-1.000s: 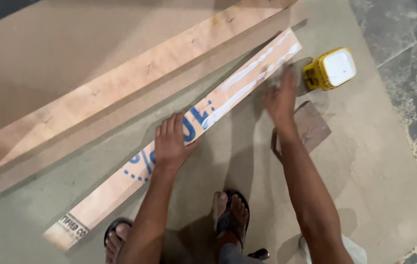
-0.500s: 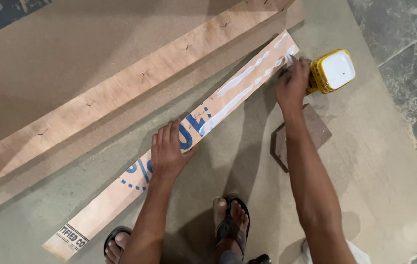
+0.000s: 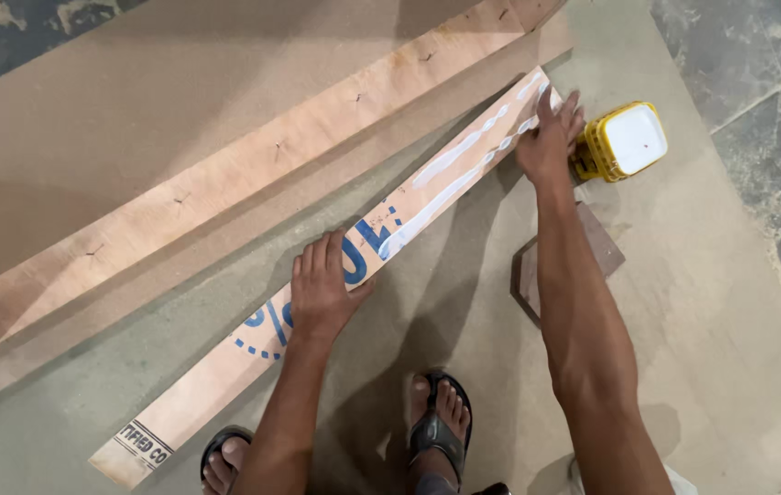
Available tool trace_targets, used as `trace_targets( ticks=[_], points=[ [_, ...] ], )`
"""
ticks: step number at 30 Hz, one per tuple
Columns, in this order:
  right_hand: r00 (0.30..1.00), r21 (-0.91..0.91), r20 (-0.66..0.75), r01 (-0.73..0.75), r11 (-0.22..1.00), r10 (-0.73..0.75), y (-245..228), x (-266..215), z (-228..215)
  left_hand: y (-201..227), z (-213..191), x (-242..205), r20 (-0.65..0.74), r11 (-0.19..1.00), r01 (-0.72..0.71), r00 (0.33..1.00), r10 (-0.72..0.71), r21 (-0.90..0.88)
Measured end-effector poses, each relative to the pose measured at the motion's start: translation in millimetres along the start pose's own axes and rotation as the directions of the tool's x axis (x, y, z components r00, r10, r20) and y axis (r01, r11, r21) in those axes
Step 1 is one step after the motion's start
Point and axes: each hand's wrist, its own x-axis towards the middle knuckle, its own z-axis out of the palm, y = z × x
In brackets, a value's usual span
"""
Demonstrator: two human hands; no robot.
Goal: The person applies white adhesive from a yellow container onto long wooden planks using their hand. They then press the glued planks together to join them and use a hammer to secure the joint.
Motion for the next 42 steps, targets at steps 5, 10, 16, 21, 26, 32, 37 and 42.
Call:
trace_targets(
  ticks=[5, 10, 16, 21, 26, 32, 37, 42],
  points=[
    [0.926, -0.552, 0.001, 0.315, 0.772, -0.377, -24.7, -26.2, -11.1, -3.7, 3.8, 1.9, -0.004, 1.000, -0.003, 1.000, 0.003, 0.012],
    [0.963, -0.389, 0.029, 0.258, 0.884, -0.268, -54.6, -47.9, -46.6, -4.1, 6.0, -0.5, -0.123, 0.996, -0.088, 0.988, 0.089, 0.013],
    [0.935, -0.190, -0.265, 0.190, 0.963, -0.237, -34.3, -92.8, -105.7, -2.1, 0.8, 1.2, -0.024, 0.997, -0.079, 0.997, 0.079, 0.002],
    [0.945, -0.211, -0.279, 0.114, 0.971, -0.171, -20.7, -132.2, -128.8, 0.4, -6.7, -1.1, 0.013, 0.995, -0.083, 0.996, 0.083, -0.056],
    [0.977, -0.301, -0.178, 0.059, 0.952, -0.116, -37.6, -158.3, -130.4, 9.8, -9.6, -5.6, -0.052, 0.993, -0.120, 0.991, 0.121, 0.013],
    [0.992, -0.367, -0.117, 0.002, 0.930, -0.048, -68.5, -157.1, -130.0, 11.1, -10.4, -2.6, -0.036, 0.997, -0.070, 0.997, 0.072, 0.042],
    [0.996, -0.386, -0.089, -0.054, 0.921, 0.021, -75.8, -164.6, -135.9, 10.8, -11.8, -4.6, -0.065, 0.997, -0.061, 0.996, 0.064, 0.044],
    [0.970, 0.114, -0.166, -0.160, 0.980, 0.178, -43.2, -181.2, -131.2, 1.5, -17.7, -21.5, -0.023, 0.995, -0.094, 0.995, 0.095, 0.042]
  ],
)
